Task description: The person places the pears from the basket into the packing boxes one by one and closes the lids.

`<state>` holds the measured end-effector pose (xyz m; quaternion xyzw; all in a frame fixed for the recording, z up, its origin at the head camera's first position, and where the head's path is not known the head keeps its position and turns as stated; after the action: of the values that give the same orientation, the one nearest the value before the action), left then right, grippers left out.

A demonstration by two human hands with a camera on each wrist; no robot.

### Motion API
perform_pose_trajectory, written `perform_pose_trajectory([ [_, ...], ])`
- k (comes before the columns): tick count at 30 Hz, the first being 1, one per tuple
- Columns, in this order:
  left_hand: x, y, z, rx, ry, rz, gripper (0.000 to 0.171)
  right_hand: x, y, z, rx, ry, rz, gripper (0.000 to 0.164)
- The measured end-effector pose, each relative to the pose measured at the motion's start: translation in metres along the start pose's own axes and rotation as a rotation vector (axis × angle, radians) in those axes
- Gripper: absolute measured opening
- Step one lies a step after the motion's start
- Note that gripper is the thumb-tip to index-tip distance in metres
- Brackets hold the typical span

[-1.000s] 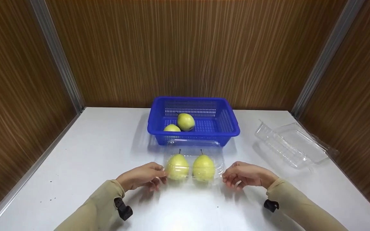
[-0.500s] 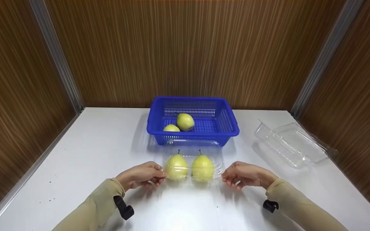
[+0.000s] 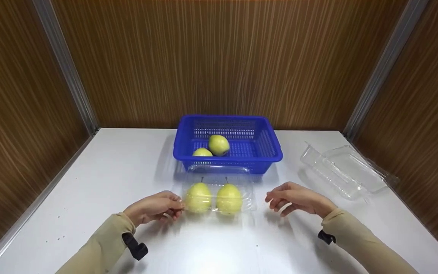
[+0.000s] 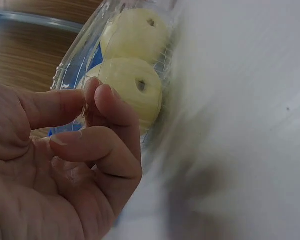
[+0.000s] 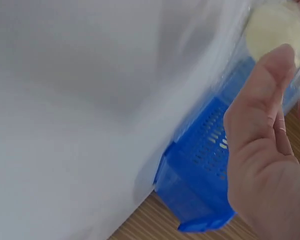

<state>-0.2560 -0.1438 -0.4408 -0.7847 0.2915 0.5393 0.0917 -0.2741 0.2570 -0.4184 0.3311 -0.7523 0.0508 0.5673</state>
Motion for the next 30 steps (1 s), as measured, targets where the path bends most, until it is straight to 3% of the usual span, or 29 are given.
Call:
perform_pose_trajectory([
  [13, 0.008, 0.037, -0.014, -0.053, 0.02, -0.004, 0.029, 0.024, 0.045, -0.02, -0.111, 0.078, -0.005, 0.033],
  [24, 0.016, 0.065, -0.03, -0.13, 0.023, 0.079, 0.02, 0.039, 0.095, -0.05, -0.333, 0.112, -0.06, 0.034],
  [30, 0.02, 0.084, -0.038, -0.159, 0.062, 0.085, 0.021, 0.039, 0.127, -0.07, -0.465, 0.134, -0.075, 0.019],
])
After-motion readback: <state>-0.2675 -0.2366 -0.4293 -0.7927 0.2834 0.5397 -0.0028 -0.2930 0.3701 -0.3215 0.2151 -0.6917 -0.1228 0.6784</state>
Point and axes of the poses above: each hand's wrist, its own z-axis towards the middle knuckle, its own y-axis out of the back of the hand, x = y × z, the point moved 2 cm from there along z, towards the middle knuckle, and after that the axes turned 2 degrees about y, right-handed, at the moved point
